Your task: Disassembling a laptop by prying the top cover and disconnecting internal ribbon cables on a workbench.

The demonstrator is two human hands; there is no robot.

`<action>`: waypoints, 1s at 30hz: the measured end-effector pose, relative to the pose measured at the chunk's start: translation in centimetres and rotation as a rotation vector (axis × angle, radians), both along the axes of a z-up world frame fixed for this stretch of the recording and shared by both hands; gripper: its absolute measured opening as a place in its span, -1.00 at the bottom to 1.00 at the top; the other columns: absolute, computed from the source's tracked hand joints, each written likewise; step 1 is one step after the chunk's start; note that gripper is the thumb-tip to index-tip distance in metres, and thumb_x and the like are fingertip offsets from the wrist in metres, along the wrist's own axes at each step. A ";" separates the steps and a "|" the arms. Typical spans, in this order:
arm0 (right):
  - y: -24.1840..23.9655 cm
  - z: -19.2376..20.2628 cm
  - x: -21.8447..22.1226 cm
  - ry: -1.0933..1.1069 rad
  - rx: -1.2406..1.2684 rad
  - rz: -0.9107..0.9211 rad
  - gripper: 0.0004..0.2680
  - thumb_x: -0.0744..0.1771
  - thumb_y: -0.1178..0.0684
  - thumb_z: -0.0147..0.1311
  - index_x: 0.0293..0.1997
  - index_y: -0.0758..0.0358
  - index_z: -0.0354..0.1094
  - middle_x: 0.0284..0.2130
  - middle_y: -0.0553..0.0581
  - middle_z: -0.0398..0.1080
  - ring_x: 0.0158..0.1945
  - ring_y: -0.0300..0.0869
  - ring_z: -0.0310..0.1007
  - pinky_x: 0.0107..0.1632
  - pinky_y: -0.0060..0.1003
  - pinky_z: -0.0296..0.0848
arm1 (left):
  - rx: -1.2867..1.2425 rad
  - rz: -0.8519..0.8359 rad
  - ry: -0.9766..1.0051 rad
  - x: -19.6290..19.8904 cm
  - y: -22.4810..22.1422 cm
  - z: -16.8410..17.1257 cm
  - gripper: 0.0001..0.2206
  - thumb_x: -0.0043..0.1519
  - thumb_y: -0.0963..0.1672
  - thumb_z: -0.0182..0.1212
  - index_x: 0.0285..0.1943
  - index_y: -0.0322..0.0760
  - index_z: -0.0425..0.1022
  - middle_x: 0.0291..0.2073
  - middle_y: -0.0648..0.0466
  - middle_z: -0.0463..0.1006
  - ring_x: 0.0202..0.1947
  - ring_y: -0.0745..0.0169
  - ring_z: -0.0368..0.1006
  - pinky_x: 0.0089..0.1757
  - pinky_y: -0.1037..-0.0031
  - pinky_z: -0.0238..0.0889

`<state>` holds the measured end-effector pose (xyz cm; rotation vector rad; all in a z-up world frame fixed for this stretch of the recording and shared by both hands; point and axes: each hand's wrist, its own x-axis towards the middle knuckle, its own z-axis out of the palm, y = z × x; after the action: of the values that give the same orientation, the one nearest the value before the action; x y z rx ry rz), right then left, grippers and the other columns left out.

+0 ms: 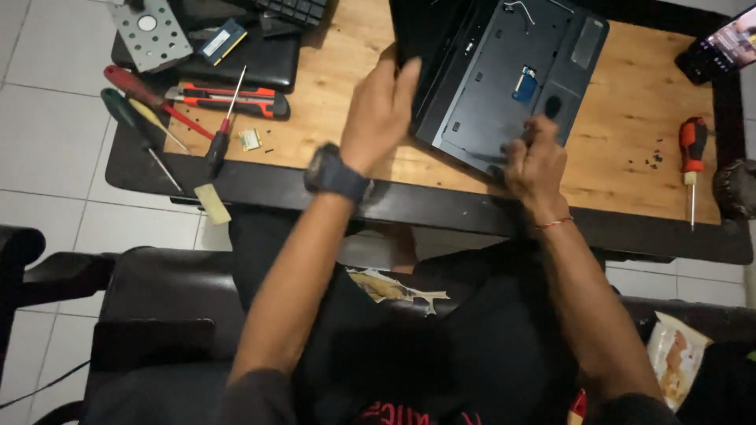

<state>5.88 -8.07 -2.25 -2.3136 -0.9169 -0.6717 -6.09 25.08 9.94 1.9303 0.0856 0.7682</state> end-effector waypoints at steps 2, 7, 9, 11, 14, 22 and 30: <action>0.2 -0.6 -0.3 0.064 -0.076 -0.010 -0.73 0.52 -0.14 -0.06 0.31 0.15 0.32 -0.32 0.32 0.53 -0.27 0.44 0.61 -0.13 0.35 0.49 | 0.052 0.010 -0.082 -3.7 -2.2 0.8 -0.53 0.66 -0.04 -0.02 0.54 -0.60 0.34 0.26 -0.67 0.52 0.34 -0.78 0.43 0.29 -0.32 0.36; 3.9 -1.7 -4.4 -0.049 -0.452 0.370 -0.86 0.35 -0.06 0.27 -0.12 0.06 0.41 -0.34 0.14 0.56 -0.17 0.31 0.63 -0.12 0.21 0.54 | 0.059 -0.253 0.301 -9.6 -7.7 -2.9 -0.55 0.53 -0.07 0.12 0.49 -0.54 0.47 0.25 -0.50 0.59 0.29 -0.63 0.50 0.26 -0.26 0.33; 6.5 2.4 -6.3 0.105 -0.397 0.520 -0.92 0.37 0.04 0.26 -0.09 0.05 0.47 -0.30 0.11 0.54 -0.18 0.24 0.63 -0.16 0.13 0.56 | 0.160 -0.245 0.496 -9.1 -8.0 -6.8 -0.55 0.53 -0.02 0.08 0.51 -0.38 0.49 0.24 -0.31 0.64 0.27 -0.47 0.56 0.24 -0.43 0.23; 8.0 4.8 -7.4 0.259 -0.331 0.655 -0.92 0.40 0.15 0.25 -0.06 0.05 0.53 -0.26 0.09 0.53 -0.20 0.16 0.63 -0.19 0.05 0.57 | 0.272 -0.244 0.689 -8.7 -7.8 -9.0 -0.54 0.53 0.03 0.03 0.52 -0.21 0.51 0.22 -0.12 0.69 0.24 -0.31 0.62 0.22 -0.60 0.13; 9.5 6.5 -6.7 0.503 -0.183 0.697 -0.94 0.37 0.19 0.26 -0.11 0.14 0.59 -0.30 0.17 0.58 -0.22 0.14 0.64 -0.17 0.04 0.57 | 0.234 -0.278 0.759 -7.8 -6.3 -9.8 -0.58 0.52 0.10 0.03 0.37 -0.07 0.62 0.08 -0.05 0.76 0.12 -0.33 0.69 0.06 -0.40 0.36; 9.3 4.8 0.3 0.042 0.008 0.463 -0.91 0.49 0.00 0.32 0.01 0.15 0.63 -0.16 0.19 0.62 -0.18 0.18 0.59 -0.12 0.00 0.49 | -0.022 -0.066 0.700 -3.9 -3.2 -10.7 -0.68 0.43 -0.10 0.21 0.33 -0.18 0.68 -0.01 -0.34 0.77 0.10 -0.59 0.66 0.05 -0.25 0.54; 9.8 4.5 0.5 -0.014 -0.173 0.502 -0.81 0.51 0.00 0.28 0.24 0.22 0.68 0.25 0.24 0.63 0.32 0.22 0.53 0.24 0.09 0.38 | -0.590 -0.266 0.694 -5.7 -2.6 -10.6 -0.77 0.48 -0.19 0.00 0.22 -0.45 0.47 -0.43 -0.09 0.61 -0.61 0.09 0.57 -0.46 0.30 0.50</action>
<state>6.36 1.76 2.24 -2.0891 -1.5396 -0.4050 -11.82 22.53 -0.63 1.5086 0.4191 -0.1309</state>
